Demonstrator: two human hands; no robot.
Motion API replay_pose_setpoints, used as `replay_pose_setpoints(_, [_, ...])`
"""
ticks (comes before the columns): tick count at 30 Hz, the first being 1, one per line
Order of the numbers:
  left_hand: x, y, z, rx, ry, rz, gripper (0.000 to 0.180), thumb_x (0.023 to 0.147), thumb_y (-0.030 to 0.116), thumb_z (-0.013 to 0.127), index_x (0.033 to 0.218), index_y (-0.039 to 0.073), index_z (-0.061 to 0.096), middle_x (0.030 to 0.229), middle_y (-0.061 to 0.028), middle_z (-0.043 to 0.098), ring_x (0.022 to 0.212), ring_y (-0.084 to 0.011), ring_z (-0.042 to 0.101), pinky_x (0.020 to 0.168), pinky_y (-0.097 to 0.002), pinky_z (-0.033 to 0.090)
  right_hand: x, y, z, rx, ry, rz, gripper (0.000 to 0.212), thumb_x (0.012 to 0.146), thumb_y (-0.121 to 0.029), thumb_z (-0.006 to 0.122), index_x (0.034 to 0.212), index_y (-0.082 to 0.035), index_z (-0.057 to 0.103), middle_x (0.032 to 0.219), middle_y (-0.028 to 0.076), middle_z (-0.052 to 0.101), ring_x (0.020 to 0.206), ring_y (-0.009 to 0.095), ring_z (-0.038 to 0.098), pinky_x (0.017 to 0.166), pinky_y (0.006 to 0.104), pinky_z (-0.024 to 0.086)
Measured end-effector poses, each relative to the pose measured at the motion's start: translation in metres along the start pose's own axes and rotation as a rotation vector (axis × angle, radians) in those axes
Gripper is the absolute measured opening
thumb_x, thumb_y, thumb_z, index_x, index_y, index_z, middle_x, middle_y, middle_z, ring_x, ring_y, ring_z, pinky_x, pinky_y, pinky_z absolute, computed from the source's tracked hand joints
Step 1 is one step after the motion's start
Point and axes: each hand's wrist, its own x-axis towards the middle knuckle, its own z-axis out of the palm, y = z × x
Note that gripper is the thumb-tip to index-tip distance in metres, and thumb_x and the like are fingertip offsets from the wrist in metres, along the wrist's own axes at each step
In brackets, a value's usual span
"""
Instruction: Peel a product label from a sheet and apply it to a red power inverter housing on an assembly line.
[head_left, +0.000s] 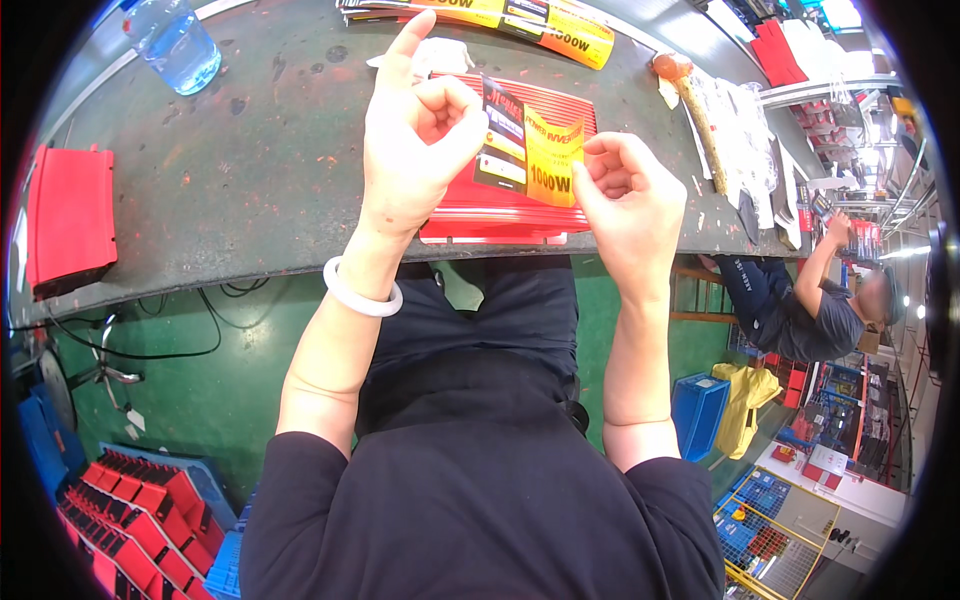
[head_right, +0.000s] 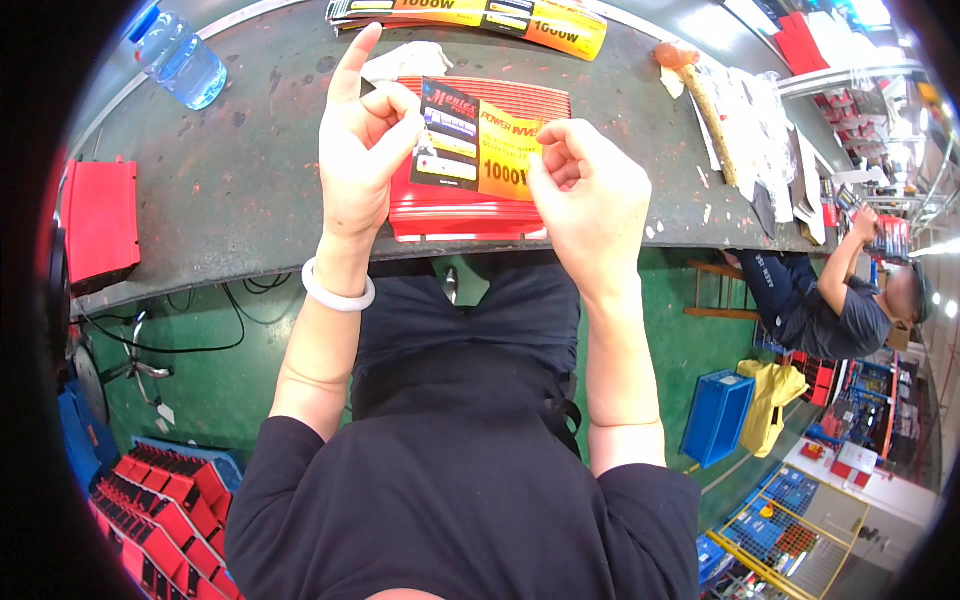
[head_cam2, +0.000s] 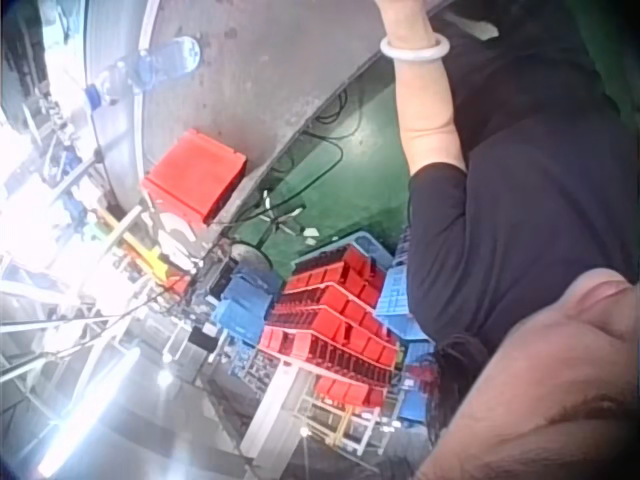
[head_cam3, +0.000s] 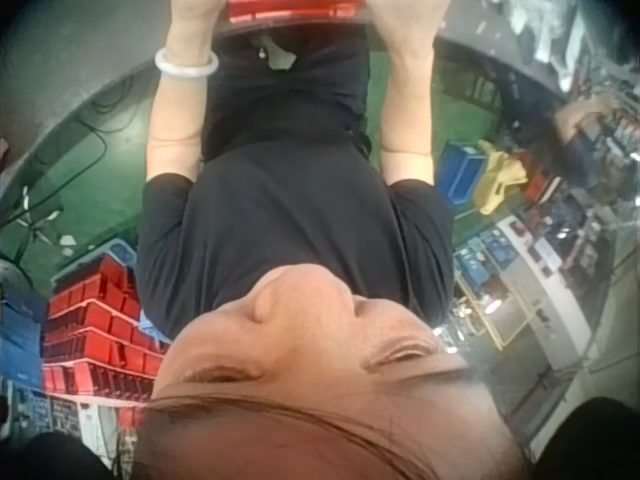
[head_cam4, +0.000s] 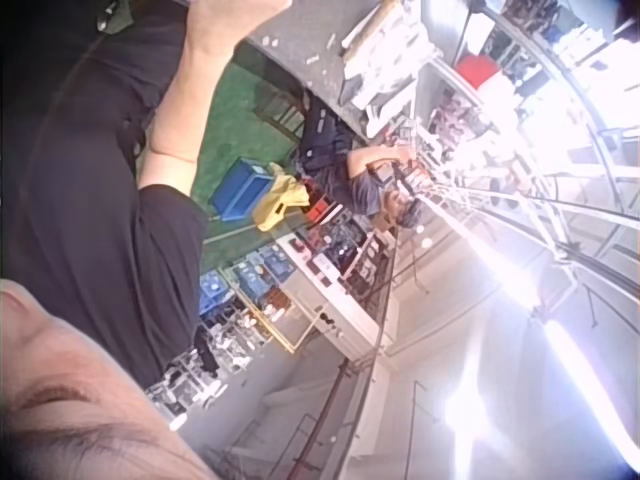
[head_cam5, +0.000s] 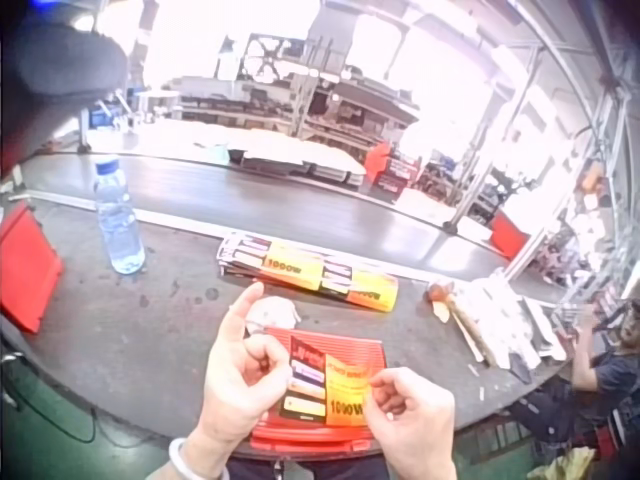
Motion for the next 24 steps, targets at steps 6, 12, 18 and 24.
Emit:
replay_pose_setpoints(6, [-0.001,-0.0016,0.0,0.01,0.013,0.012,0.076,0.083,-0.01,0.056,0.15,0.001,0.023,0.081,0.0004,0.058,0.079,-0.0056,0.056,0.081,-0.0203,0.046,0.0004,-0.0011,0.0001,-0.013,-0.007,0.002,0.012,0.079,0.001,0.067,0.09,-0.001,0.063,0.068,0.004,0.063,0.058,0.008,0.06,0.058,0.022,0.049])
replay_pose_setpoints(12, [-0.0002,-0.0012,0.0,0.013,0.015,0.006,0.076,0.083,-0.01,0.057,0.15,0.001,0.023,0.081,0.0005,0.058,0.08,-0.0055,0.056,0.082,-0.0206,0.047,0.0009,-0.0002,0.0009,-0.018,-0.007,-0.004,0.011,0.079,0.001,0.067,0.089,-0.001,0.063,0.068,0.004,0.063,0.059,0.009,0.061,0.058,0.0227,0.049])
replay_pose_setpoints(18, [0.0006,-0.0007,0.0019,-0.009,0.037,-0.011,0.081,0.082,-0.011,0.058,0.151,0.003,0.019,0.077,0.0023,0.056,0.074,-0.0037,0.055,0.073,-0.0171,0.044,0.0011,-0.0005,0.0011,-0.018,-0.012,0.002,0.011,0.079,0.001,0.067,0.089,-0.001,0.063,0.068,0.004,0.063,0.059,0.01,0.062,0.058,0.0232,0.05])
replay_pose_setpoints(24, [0.0003,-0.0012,0.0013,0.017,0.036,-0.008,0.081,0.082,-0.011,0.058,0.151,0.004,0.019,0.076,0.0026,0.056,0.073,-0.0031,0.054,0.071,-0.0166,0.043,0.0009,-0.0015,0.0016,-0.016,-0.005,-0.013,0.01,0.079,0.001,0.068,0.088,-0.001,0.063,0.068,0.004,0.063,0.059,0.01,0.062,0.058,0.0229,0.05])
